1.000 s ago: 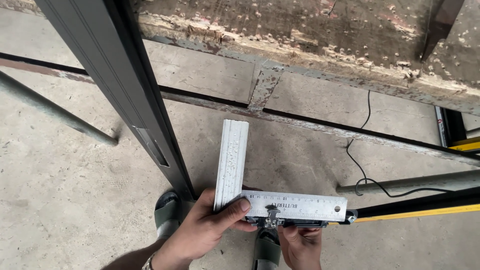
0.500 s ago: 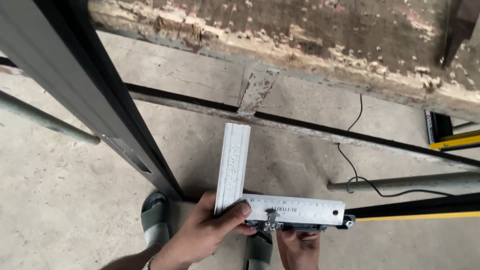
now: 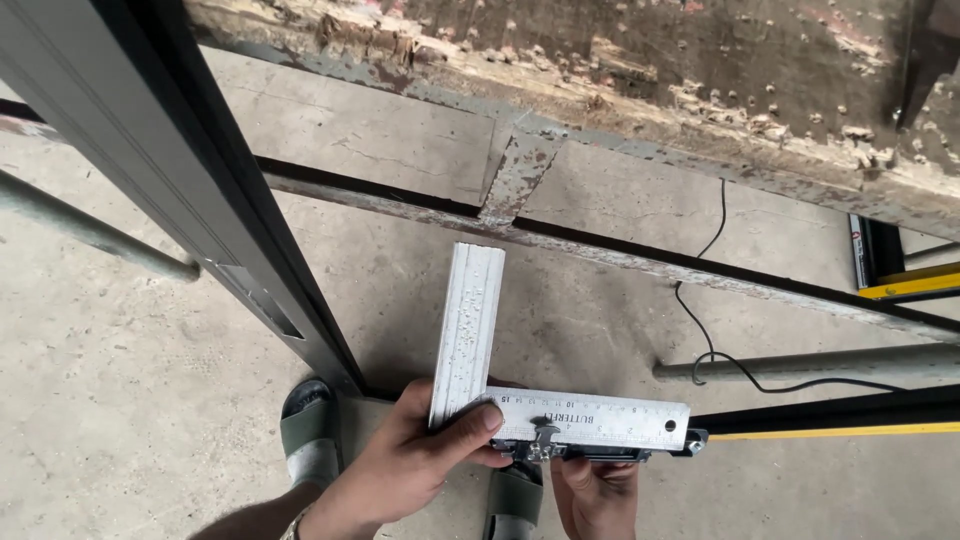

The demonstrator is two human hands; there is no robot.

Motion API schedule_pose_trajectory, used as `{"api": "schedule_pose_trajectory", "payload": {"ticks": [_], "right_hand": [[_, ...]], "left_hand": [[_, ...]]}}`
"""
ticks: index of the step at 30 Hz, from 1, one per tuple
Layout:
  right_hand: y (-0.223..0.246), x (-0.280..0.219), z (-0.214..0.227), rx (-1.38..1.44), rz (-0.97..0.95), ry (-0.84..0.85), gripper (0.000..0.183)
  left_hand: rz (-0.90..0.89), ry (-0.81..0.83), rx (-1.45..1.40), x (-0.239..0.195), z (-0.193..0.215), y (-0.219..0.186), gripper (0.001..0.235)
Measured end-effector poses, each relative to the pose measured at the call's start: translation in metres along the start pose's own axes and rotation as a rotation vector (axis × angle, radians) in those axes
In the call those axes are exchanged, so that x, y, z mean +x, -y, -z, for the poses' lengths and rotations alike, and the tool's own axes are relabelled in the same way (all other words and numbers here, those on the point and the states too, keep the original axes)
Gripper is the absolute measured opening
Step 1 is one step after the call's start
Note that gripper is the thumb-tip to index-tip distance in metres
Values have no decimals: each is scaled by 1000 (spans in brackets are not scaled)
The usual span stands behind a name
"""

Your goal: Using a try square to check the alignment and squareness of a metal frame corner on a workbench.

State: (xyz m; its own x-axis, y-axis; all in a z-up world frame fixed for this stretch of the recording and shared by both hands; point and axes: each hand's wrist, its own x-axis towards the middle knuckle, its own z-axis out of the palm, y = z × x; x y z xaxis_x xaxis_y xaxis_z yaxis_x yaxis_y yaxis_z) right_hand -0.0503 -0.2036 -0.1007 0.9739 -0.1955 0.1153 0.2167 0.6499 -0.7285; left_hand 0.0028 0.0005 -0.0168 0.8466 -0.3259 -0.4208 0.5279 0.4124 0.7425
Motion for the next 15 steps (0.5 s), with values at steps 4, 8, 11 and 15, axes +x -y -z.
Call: {"api": "schedule_pose_trajectory", "payload": {"ticks": [4, 8, 11, 15], "right_hand": [[-4, -2, 7, 20, -16, -28, 48], [0, 0, 6, 9, -43, -26, 46], [-6, -3, 21, 39, -77, -66, 49], [-3, 1, 12, 50, -61, -14, 42]], "left_hand": [[-42, 46, 27, -1, 1, 1, 30], [-11, 55, 57, 1, -4, -7, 38], [-22, 38, 63, 3, -1, 0, 36], [-4, -57, 36, 4, 2, 6, 38]]}}
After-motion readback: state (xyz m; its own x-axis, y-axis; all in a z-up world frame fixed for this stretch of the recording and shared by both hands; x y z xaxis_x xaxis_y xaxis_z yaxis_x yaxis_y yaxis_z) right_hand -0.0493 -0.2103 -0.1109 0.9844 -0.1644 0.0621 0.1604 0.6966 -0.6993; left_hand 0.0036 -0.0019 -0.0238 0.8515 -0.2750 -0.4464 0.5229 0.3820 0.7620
